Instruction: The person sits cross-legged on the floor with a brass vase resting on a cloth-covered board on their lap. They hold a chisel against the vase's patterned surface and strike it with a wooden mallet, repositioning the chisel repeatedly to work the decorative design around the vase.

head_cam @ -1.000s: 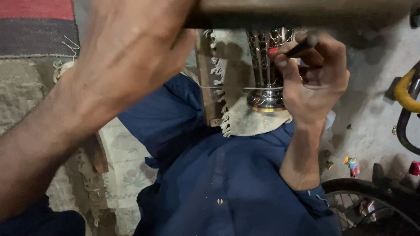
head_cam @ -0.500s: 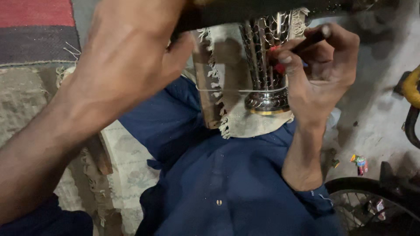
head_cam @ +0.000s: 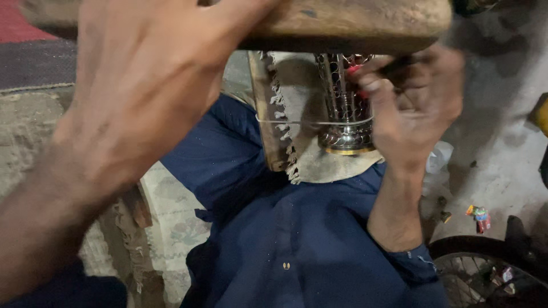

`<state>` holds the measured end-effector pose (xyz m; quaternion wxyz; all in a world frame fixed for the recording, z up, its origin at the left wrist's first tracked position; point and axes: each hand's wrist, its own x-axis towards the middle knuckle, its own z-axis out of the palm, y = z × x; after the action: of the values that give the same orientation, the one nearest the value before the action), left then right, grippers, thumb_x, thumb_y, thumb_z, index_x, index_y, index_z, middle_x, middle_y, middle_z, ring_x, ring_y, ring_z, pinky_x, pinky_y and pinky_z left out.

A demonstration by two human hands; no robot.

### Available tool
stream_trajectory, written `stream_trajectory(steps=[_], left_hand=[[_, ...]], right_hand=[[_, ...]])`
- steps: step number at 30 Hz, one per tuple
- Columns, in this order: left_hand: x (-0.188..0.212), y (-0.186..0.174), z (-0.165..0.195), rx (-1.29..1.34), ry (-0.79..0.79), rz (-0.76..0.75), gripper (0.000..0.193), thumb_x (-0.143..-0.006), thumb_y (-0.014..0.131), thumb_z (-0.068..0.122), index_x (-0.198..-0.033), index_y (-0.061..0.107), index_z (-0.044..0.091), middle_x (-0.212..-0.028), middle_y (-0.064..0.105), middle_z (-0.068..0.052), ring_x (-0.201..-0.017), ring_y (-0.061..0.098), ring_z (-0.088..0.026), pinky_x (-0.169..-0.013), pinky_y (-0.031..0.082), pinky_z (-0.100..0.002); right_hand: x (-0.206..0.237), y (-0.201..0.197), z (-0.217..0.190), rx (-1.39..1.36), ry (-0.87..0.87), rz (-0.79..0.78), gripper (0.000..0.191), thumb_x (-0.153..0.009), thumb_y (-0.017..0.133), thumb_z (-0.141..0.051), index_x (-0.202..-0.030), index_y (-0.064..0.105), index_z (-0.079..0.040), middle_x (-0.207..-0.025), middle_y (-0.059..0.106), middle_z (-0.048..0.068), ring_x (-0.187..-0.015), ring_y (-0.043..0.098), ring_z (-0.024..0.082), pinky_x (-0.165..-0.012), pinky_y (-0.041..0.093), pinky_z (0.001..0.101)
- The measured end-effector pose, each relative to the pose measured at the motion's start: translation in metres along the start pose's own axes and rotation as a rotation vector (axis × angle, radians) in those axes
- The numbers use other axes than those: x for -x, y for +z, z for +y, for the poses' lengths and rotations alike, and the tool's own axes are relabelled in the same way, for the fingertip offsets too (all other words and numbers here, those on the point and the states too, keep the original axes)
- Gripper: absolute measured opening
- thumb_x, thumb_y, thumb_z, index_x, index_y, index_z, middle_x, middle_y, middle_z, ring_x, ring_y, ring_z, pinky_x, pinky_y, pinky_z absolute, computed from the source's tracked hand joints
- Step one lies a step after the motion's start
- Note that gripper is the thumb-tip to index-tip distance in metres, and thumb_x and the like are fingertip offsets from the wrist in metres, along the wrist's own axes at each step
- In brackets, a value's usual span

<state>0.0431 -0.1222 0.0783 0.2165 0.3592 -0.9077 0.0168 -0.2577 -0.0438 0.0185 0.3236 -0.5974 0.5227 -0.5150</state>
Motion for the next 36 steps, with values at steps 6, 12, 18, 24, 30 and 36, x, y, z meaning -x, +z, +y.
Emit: stream_trajectory(steps=[6, 12, 18, 24, 30, 36], left_hand=[[-0.005, 0.046, 0.027, 0.927, -0.281, 0.132, 0.068, -0.098, 0.067, 0.008, -0.150, 0.023, 0.003, -0.113, 0.067, -0.017, -0.096, 0.070, -0.036, -0.085, 0.056, -0.046], [0.018, 0.057, 0.007, 0.649, -0.217, -0.006, 0.048, -0.101, 0.072, 0.004, -0.139, 0.042, -0.002, -0.110, 0.065, -0.022, -0.096, 0.069, -0.039, -0.083, 0.054, -0.047], [-0.026, 0.009, -0.004, 0.401, -0.120, -0.087, 0.037, -0.100, 0.078, 0.006, -0.125, 0.054, -0.003, -0.097, 0.064, -0.020, -0.080, 0.063, -0.035, -0.075, 0.050, -0.049], [-0.037, -0.004, -0.002, 0.118, 0.048, -0.150, 0.040, -0.090, 0.070, -0.001, -0.128, 0.060, -0.001, -0.091, 0.066, -0.019, -0.079, 0.067, -0.034, -0.068, 0.051, -0.047], [-0.035, -0.003, -0.001, 0.164, 0.002, -0.197, 0.028, -0.101, 0.068, 0.003, -0.129, 0.063, 0.005, -0.093, 0.068, -0.015, -0.082, 0.067, -0.029, -0.073, 0.053, -0.046], [-0.039, -0.010, 0.003, 0.086, -0.023, -0.210, 0.027, -0.099, 0.071, 0.007, -0.125, 0.067, 0.007, -0.094, 0.069, -0.016, -0.083, 0.068, -0.033, -0.070, 0.053, -0.047]], right_hand=[[-0.008, -0.015, 0.016, -0.046, -0.027, -0.110, 0.032, -0.115, 0.063, 0.014, -0.139, 0.045, 0.001, -0.107, 0.072, 0.017, -0.097, 0.076, 0.022, -0.084, 0.065, 0.0292], [0.003, -0.012, 0.019, 0.028, -0.035, -0.040, 0.031, -0.115, 0.069, 0.014, -0.135, 0.048, 0.004, -0.112, 0.066, 0.018, -0.097, 0.073, 0.021, -0.086, 0.065, 0.0293], [-0.005, -0.005, 0.012, -0.031, -0.016, 0.004, 0.035, -0.110, 0.071, 0.016, -0.133, 0.048, 0.005, -0.114, 0.063, 0.015, -0.099, 0.073, 0.020, -0.088, 0.065, 0.0297], [-0.005, -0.004, 0.009, -0.058, 0.010, 0.028, 0.042, -0.104, 0.073, 0.015, -0.137, 0.047, 0.005, -0.117, 0.062, 0.015, -0.099, 0.072, 0.020, -0.087, 0.065, 0.0290], [-0.002, -0.007, 0.010, -0.042, 0.034, 0.002, 0.035, -0.107, 0.073, 0.013, -0.133, 0.050, 0.005, -0.112, 0.069, 0.016, -0.099, 0.074, 0.021, -0.088, 0.066, 0.0296], [-0.002, -0.007, 0.011, -0.013, -0.013, -0.009, 0.032, -0.109, 0.076, 0.009, -0.129, 0.051, 0.005, -0.119, 0.066, 0.018, -0.101, 0.074, 0.022, -0.090, 0.066, 0.0305]])
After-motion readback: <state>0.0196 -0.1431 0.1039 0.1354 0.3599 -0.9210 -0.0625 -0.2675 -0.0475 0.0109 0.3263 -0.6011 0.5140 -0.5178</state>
